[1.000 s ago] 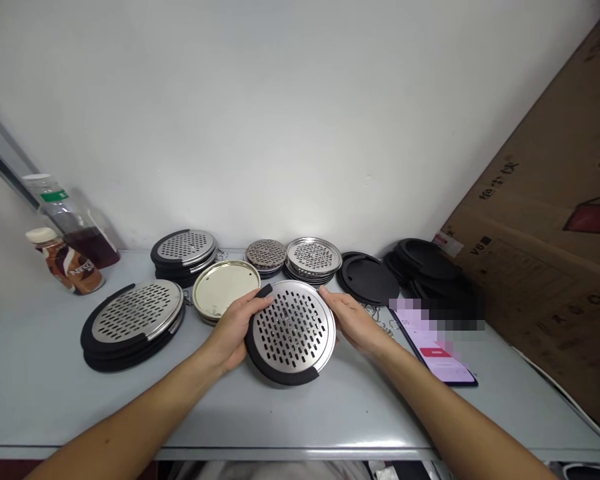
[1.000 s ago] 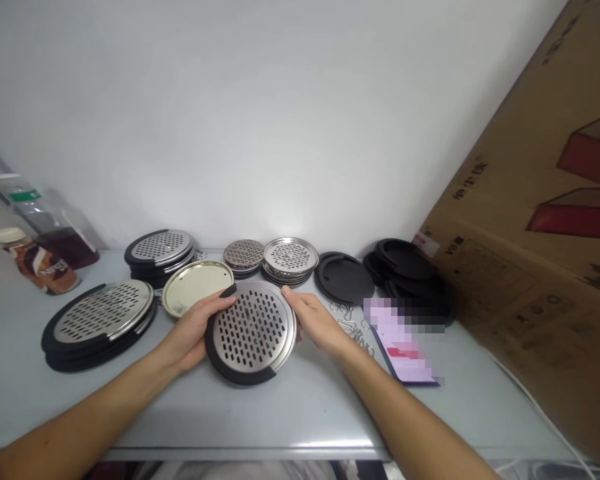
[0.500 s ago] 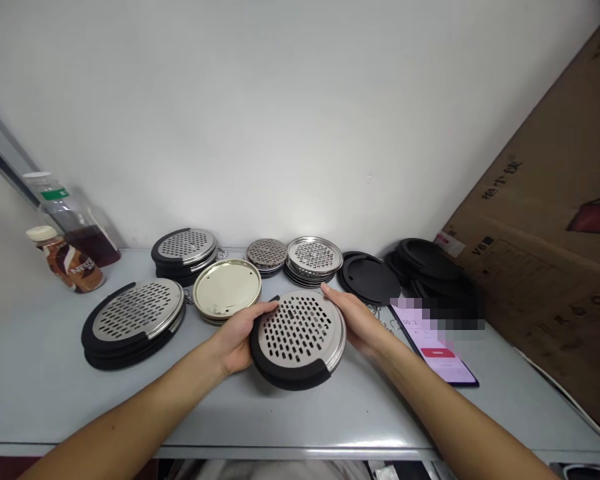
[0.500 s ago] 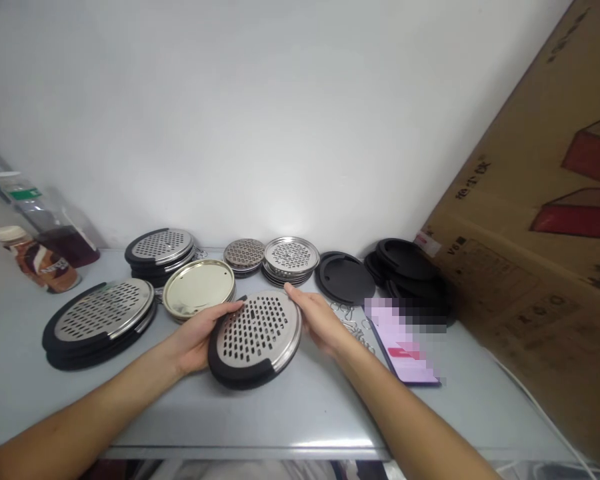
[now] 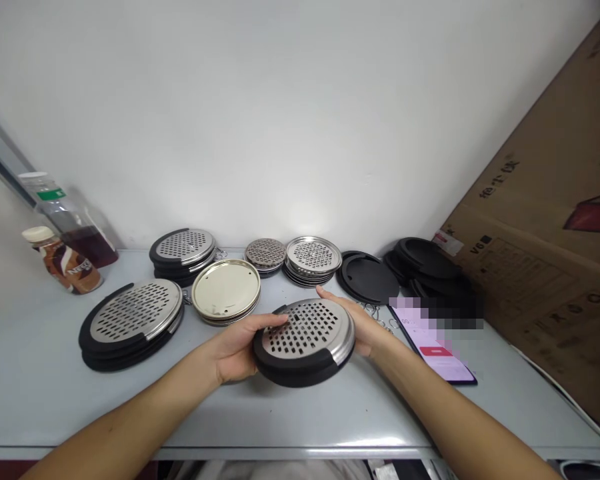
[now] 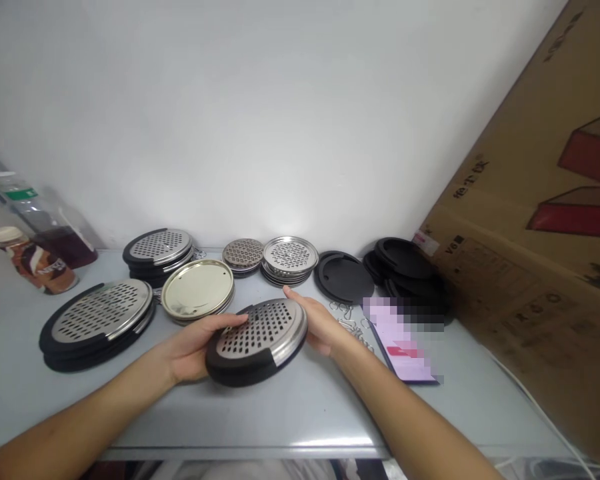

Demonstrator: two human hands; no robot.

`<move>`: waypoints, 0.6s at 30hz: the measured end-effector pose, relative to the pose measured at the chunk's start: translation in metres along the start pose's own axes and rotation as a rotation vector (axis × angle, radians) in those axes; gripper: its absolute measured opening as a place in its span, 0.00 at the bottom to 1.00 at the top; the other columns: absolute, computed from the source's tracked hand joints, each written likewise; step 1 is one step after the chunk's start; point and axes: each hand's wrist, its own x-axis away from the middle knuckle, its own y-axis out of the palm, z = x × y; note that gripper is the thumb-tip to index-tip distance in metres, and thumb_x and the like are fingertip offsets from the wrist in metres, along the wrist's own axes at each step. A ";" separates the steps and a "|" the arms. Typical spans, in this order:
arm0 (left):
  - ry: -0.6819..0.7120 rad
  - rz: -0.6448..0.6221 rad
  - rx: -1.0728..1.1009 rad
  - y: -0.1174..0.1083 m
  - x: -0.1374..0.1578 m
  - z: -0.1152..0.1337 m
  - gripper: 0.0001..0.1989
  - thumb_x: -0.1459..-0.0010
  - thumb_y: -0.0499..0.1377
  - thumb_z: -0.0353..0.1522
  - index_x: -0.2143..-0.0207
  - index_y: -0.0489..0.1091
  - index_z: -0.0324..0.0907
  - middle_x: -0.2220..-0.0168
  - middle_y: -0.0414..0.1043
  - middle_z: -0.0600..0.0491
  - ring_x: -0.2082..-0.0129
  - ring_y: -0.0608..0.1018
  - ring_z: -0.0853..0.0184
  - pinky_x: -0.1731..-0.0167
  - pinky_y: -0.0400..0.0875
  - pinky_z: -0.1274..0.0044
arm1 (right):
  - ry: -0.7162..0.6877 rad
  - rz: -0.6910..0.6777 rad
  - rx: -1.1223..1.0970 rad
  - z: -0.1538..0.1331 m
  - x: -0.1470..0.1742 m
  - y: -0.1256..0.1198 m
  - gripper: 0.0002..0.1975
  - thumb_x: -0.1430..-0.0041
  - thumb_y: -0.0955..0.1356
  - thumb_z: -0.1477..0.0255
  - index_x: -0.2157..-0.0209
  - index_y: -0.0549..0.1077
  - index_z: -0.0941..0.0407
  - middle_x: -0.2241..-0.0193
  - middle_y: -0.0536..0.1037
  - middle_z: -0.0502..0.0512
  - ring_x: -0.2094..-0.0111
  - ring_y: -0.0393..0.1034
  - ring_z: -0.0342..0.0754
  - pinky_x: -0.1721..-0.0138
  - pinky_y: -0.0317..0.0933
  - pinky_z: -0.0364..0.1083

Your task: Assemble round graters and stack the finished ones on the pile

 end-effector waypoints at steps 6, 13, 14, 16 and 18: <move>0.227 0.093 -0.136 0.002 0.010 0.006 0.09 0.46 0.65 0.25 0.60 0.76 0.33 0.61 0.81 0.42 0.61 0.82 0.59 0.54 0.75 0.73 | 0.011 -0.061 -0.072 -0.004 0.003 0.001 0.18 0.41 0.68 0.56 0.62 0.76 0.58 0.71 0.80 0.57 0.70 0.74 0.49 0.67 0.66 0.46; 0.469 0.258 -0.148 0.004 0.030 0.040 0.10 0.43 0.62 0.27 0.58 0.76 0.34 0.59 0.80 0.42 0.61 0.82 0.59 0.59 0.78 0.72 | -0.007 -0.181 -0.027 -0.005 0.004 0.000 0.20 0.40 0.66 0.52 0.69 0.74 0.57 0.80 0.72 0.50 0.82 0.66 0.42 0.83 0.56 0.40; 0.501 0.276 -0.157 0.004 0.038 0.048 0.11 0.43 0.61 0.27 0.57 0.75 0.34 0.59 0.80 0.42 0.62 0.82 0.59 0.59 0.79 0.72 | -0.008 -0.175 -0.013 -0.006 0.005 0.001 0.20 0.40 0.66 0.53 0.68 0.74 0.57 0.78 0.72 0.50 0.81 0.67 0.41 0.83 0.57 0.39; 0.583 0.367 -0.188 0.001 0.057 0.068 0.11 0.41 0.59 0.26 0.57 0.75 0.32 0.62 0.81 0.42 0.64 0.83 0.59 0.61 0.80 0.71 | -0.015 -0.147 0.023 -0.007 0.007 0.003 0.20 0.41 0.67 0.53 0.66 0.75 0.58 0.76 0.72 0.51 0.80 0.66 0.41 0.83 0.57 0.39; 0.694 0.477 -0.260 -0.008 0.079 0.088 0.10 0.39 0.57 0.25 0.57 0.74 0.30 0.64 0.81 0.43 0.66 0.83 0.61 0.61 0.80 0.72 | -0.020 -0.131 0.054 -0.007 0.007 0.004 0.20 0.42 0.68 0.54 0.65 0.76 0.59 0.76 0.71 0.51 0.80 0.65 0.40 0.82 0.58 0.39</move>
